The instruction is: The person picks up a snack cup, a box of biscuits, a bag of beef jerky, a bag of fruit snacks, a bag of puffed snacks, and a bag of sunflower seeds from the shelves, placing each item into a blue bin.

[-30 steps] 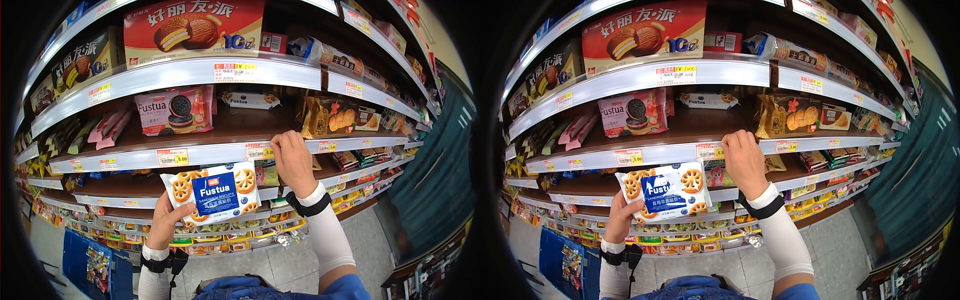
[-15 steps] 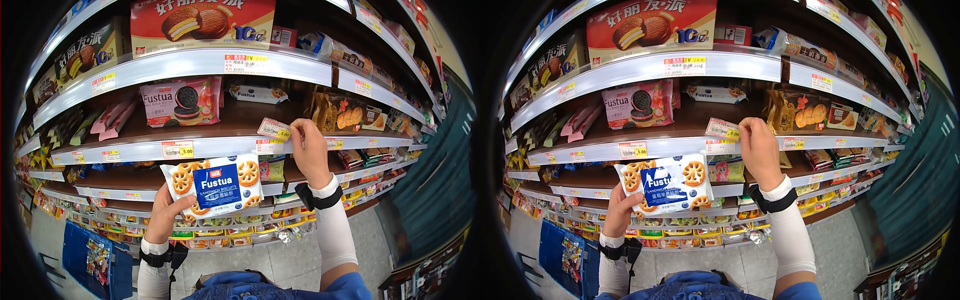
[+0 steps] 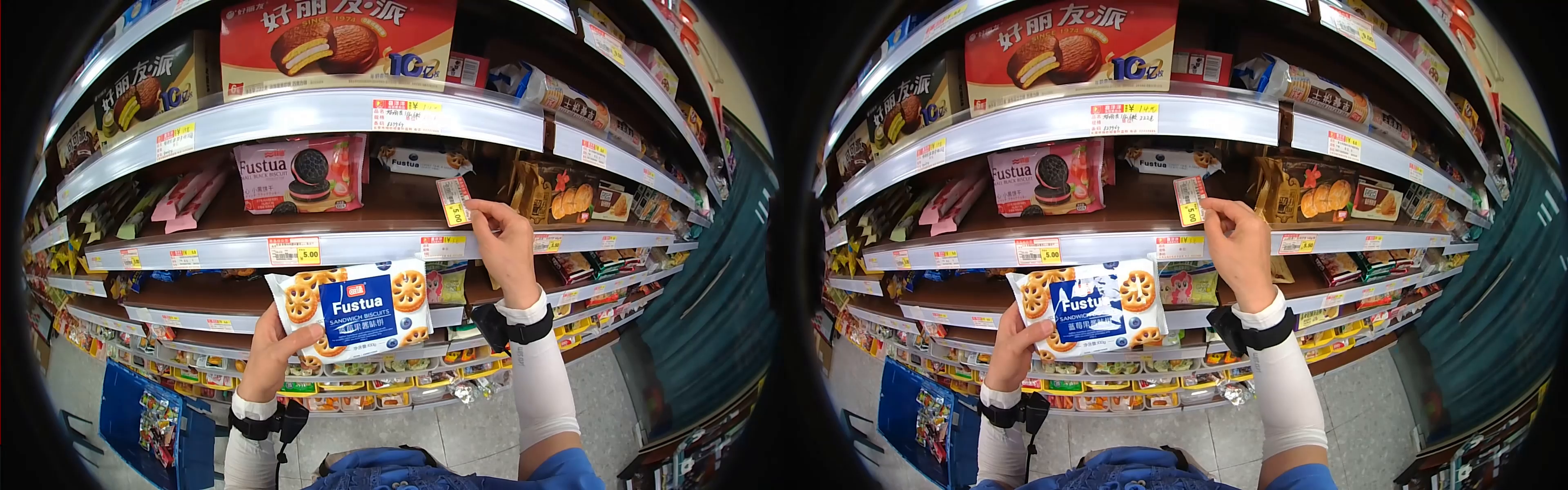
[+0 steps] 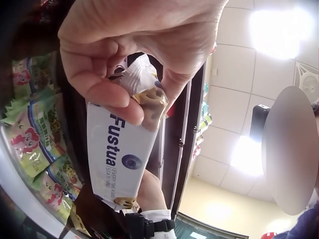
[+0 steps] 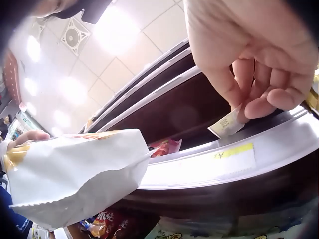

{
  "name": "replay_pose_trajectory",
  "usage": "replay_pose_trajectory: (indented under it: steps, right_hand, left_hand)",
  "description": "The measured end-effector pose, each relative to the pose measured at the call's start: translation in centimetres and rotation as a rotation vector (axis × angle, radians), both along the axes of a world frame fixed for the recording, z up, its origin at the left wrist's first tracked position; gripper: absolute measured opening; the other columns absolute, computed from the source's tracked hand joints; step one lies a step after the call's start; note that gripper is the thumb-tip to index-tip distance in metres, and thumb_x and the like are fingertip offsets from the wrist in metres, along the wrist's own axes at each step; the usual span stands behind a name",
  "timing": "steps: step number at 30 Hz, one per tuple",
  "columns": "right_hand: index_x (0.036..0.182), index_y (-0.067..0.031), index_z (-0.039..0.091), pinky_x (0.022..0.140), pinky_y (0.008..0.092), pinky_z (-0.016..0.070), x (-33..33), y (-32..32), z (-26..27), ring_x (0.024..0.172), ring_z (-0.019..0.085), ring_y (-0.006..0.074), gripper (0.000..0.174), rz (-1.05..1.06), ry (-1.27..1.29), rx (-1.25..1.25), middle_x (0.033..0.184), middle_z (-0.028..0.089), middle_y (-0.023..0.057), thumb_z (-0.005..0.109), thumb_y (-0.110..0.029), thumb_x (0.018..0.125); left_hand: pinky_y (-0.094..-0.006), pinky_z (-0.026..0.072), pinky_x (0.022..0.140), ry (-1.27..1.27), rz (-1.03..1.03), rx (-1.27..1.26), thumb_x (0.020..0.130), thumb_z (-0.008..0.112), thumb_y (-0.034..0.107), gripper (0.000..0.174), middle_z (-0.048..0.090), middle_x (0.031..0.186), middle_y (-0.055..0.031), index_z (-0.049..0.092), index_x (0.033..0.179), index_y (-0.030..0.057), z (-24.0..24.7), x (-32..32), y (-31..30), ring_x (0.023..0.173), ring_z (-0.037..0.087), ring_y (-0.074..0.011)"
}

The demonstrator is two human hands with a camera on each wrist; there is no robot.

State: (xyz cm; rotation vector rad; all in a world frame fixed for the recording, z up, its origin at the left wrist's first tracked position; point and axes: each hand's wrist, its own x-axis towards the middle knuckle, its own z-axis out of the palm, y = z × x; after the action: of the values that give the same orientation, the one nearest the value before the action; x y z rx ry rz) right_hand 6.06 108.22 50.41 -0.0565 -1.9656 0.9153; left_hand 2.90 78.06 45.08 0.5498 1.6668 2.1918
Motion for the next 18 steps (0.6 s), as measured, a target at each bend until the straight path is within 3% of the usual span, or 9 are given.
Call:
replay_pose_trajectory:
  steps: [12, 18]
  right_hand:
    - [0.089, -0.0005, 0.066, 0.054, 0.0278, 0.0432, -0.79, -0.46, 0.66, 0.057, 0.052, 0.0164, 0.017, -0.023, -0.140, 0.183, 0.080, 0.057, 0.0106, 0.057, -0.010, 0.078]
    - [0.088, -0.0032, 0.067, 0.053, 0.0254, 0.0426, -0.34, -0.87, 1.13, 0.055, 0.050, 0.0139, 0.014, -0.025, -0.143, 0.180, 0.084, 0.055, 0.0079, 0.061, -0.012, 0.079]
  left_hand:
    - [-0.0307, 0.0434, 0.088, 0.006, 0.025, -0.007, 0.071, 0.071, 0.016, 0.054, 0.058, 0.108, -0.0108, 0.045, 0.116, 0.0007, -0.04, 0.16, -0.66, 0.097, 0.058, -0.0164]
    - [-0.0307, 0.0432, 0.088, -0.003, 0.038, -0.010, 0.071, 0.071, 0.016, 0.055, 0.058, 0.108, -0.0110, 0.045, 0.117, 0.0004, 0.34, 0.62, -0.46, 0.098, 0.057, -0.0167]
